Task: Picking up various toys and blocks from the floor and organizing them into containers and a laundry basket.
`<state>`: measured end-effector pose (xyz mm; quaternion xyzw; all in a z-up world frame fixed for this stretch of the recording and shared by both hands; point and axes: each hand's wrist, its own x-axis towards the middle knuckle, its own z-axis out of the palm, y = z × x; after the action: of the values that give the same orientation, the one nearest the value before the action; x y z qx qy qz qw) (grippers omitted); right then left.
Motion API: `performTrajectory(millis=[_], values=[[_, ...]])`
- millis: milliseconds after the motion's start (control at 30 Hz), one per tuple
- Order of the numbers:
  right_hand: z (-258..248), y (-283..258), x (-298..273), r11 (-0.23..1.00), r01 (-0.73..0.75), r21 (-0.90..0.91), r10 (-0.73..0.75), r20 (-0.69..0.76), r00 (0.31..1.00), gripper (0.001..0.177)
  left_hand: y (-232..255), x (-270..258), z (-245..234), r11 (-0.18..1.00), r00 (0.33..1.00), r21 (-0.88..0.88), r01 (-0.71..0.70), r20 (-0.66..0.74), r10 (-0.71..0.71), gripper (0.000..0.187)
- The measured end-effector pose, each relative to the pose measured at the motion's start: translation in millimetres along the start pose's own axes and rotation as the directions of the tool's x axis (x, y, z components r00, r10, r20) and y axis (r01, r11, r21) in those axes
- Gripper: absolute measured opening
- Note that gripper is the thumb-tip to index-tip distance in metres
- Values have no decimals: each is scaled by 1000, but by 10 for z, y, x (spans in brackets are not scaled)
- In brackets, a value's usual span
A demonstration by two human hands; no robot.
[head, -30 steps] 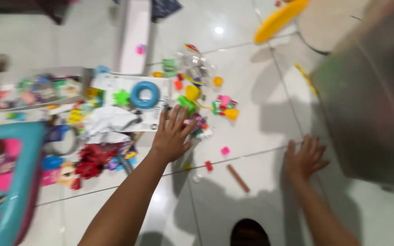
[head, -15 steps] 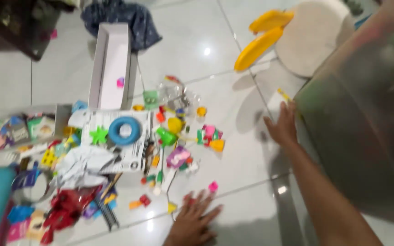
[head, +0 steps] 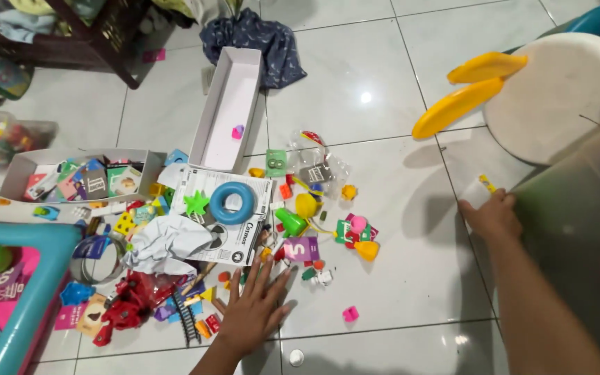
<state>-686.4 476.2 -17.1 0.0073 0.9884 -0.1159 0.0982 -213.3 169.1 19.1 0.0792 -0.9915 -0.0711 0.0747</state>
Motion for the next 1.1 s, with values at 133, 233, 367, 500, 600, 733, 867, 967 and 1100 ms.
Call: performTrajectory(millis=[133,233,367,500,600,733,867,967,1100], values=[[98,190,207,997,-28,-72,35,101,994,105,230,220,56,998,998,-35,-51,30,52,71],[-55,134,161,999,-49,-15,50,66,997,114,415,558,78,995,991,-67,-71,112,78,71],[-37,224,269,999,42,8,-43,69,997,96,630,887,101,988,992,-83,-127,-18,126,71],[-22,200,192,989,42,145,-40,-18,999,62,725,985,31,982,991,-142,-124,27,129,69],[15,219,225,983,26,182,-20,-39,999,53,689,964,70,986,991,-138,-94,83,106,69],[200,367,450,981,103,164,-87,-100,991,48,599,910,67,987,986,-149,-60,145,82,71],[349,509,625,984,142,110,-131,-100,986,32,541,846,79,991,991,-108,-78,99,89,73],[252,499,600,987,115,113,-116,3,993,21,524,859,58,991,993,-92,-94,62,100,72],[427,670,624,973,233,5,-232,74,970,17,559,862,20,984,995,-162,-76,54,86,72]])
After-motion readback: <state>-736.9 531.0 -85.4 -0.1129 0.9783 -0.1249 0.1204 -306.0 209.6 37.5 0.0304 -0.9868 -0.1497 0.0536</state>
